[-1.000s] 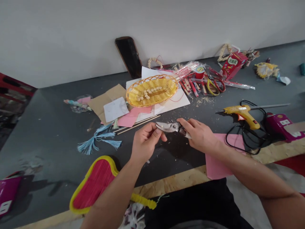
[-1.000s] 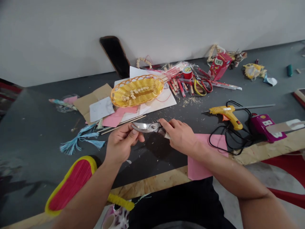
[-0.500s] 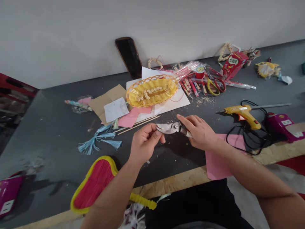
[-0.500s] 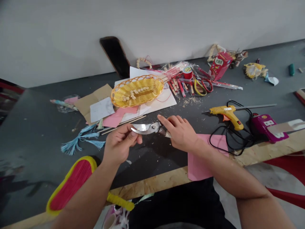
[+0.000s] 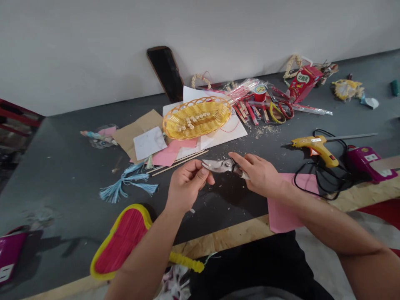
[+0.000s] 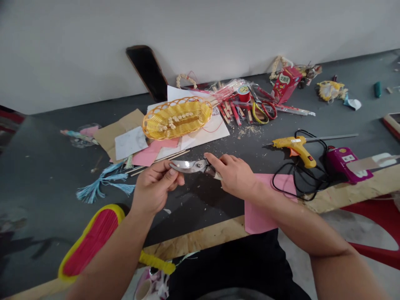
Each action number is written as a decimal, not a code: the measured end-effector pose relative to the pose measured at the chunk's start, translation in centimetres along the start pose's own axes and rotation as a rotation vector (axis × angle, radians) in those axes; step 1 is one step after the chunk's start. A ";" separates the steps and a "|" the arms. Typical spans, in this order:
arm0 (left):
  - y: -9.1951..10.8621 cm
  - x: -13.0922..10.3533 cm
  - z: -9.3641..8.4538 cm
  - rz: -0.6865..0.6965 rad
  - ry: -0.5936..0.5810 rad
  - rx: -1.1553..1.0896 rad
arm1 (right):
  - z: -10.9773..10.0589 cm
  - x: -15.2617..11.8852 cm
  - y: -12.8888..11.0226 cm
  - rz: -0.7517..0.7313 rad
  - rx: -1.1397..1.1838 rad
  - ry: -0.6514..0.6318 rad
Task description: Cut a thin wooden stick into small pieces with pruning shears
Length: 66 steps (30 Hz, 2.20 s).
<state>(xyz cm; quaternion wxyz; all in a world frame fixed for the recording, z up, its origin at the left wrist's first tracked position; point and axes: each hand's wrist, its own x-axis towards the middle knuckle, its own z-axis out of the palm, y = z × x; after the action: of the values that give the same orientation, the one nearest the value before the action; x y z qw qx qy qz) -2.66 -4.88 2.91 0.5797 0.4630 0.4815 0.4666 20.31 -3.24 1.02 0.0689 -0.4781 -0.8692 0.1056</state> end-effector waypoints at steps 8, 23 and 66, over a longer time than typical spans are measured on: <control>0.0 -0.4 0.3 0.207 0.095 0.299 | -0.1 0.1 -0.1 0.024 0.005 0.013; 0.6 -0.7 0.4 0.339 0.161 0.537 | -0.1 0.1 0.4 0.036 0.084 0.080; -3.2 2.4 -1.0 0.524 0.156 0.944 | -2.2 14.5 8.5 0.461 -0.104 0.000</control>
<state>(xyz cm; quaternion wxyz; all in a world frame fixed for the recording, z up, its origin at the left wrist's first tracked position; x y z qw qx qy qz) -3.09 -2.89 -0.71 0.1357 0.7414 0.5489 0.3615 20.00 13.66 1.33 0.0180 -0.6669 -0.7413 0.0737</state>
